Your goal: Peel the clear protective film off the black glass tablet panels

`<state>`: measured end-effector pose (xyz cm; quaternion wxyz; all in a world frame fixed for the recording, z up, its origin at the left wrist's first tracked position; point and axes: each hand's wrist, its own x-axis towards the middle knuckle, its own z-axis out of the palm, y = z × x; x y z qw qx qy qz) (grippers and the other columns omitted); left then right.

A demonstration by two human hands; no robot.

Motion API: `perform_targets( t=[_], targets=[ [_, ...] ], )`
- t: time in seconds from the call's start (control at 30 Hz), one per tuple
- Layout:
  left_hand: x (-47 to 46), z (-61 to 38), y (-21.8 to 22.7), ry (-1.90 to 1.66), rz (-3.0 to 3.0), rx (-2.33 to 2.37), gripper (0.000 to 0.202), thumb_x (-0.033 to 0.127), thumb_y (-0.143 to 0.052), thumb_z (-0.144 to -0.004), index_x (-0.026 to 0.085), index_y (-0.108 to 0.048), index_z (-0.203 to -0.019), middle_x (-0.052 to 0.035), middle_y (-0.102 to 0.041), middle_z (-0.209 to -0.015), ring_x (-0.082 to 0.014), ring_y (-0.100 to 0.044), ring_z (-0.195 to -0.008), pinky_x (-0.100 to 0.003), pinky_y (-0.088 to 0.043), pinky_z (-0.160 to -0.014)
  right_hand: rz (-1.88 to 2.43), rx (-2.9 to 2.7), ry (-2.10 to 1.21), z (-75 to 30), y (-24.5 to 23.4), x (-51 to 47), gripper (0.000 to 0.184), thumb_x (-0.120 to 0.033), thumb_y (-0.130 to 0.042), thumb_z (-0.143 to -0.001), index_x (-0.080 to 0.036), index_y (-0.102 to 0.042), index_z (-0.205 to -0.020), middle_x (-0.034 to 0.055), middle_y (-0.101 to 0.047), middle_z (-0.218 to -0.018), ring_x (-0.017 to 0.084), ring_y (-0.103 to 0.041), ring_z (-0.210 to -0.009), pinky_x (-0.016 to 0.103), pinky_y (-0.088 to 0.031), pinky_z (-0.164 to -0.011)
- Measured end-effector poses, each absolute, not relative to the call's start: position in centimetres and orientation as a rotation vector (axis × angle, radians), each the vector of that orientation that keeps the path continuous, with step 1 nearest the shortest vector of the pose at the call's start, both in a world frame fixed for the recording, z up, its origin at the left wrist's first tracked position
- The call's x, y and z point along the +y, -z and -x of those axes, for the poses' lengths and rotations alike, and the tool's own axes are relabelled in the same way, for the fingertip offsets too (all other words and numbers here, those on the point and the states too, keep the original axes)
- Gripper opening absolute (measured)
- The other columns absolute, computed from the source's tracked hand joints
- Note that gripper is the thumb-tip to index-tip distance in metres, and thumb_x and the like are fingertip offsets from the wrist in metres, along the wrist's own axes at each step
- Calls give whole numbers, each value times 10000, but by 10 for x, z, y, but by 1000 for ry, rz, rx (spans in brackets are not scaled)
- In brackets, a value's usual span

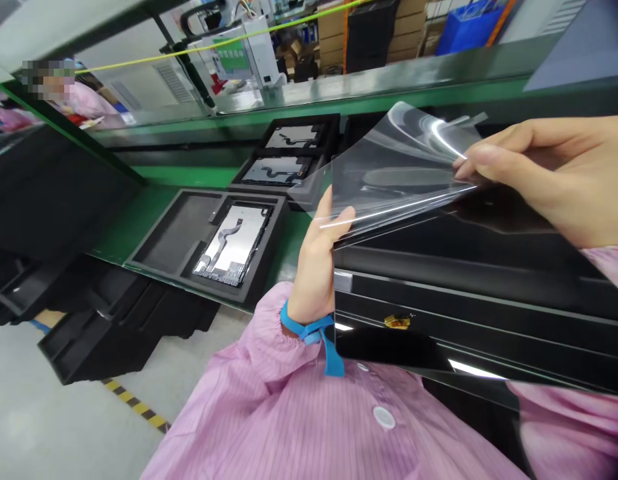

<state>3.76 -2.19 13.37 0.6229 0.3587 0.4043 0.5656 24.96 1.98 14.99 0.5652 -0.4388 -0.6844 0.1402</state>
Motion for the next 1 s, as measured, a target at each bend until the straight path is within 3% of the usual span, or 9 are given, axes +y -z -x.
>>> perform_targets(
  t=[0.23, 0.53, 0.7, 0.87, 1.0],
  targets=[
    [-19, -39, -135, -1310, -768, 936, 519, 187, -525, -859, 176, -458, -1374, 23, -484, -1434, -195, -394, -1362, -319, -285, -1140, 1077, -1637, -340, -247, -151, 19, 295, -386, -716, -794, -144, -653, -637, 9, -658, -672, 66, -594, -654, 216, -458, -614],
    [-26, -42, -137, -1364, -840, 853, 589, 196, -560, -850, 230, -401, -1416, 46, -363, -1516, -187, -256, -1429, -314, -222, -1165, 906, -1652, -307, -244, -151, 23, 374, -396, -694, -816, -153, -563, -564, 8, -622, -632, 71, -579, -617, 257, -431, -598],
    [-31, -42, -141, -1369, -840, 726, 638, 194, -545, -863, 271, -332, -1459, 51, -432, -1472, -238, -294, -1412, -388, -186, -1184, 870, -1635, -284, -242, -152, 17, 358, -357, -669, -845, -164, -528, -579, 19, -592, -662, 96, -580, -663, 303, -435, -658],
    [-36, -42, -147, -1330, -814, 693, 662, 185, -511, -888, 255, -250, -1491, 18, -535, -1387, -228, -405, -1353, -390, -240, -1170, 861, -1627, -330, -242, -154, 13, 388, -425, -695, -808, -182, -498, -578, 27, -557, -669, 132, -585, -715, 346, -450, -750],
    [-36, -40, -146, -1320, -828, 691, 662, 174, -495, -894, 237, -229, -1498, 14, -495, -1427, -216, -398, -1358, -380, -247, -1168, 834, -1633, -316, -242, -152, 14, 359, -398, -694, -814, -182, -512, -592, 41, -573, -683, 142, -588, -710, 340, -449, -715]
  ],
)
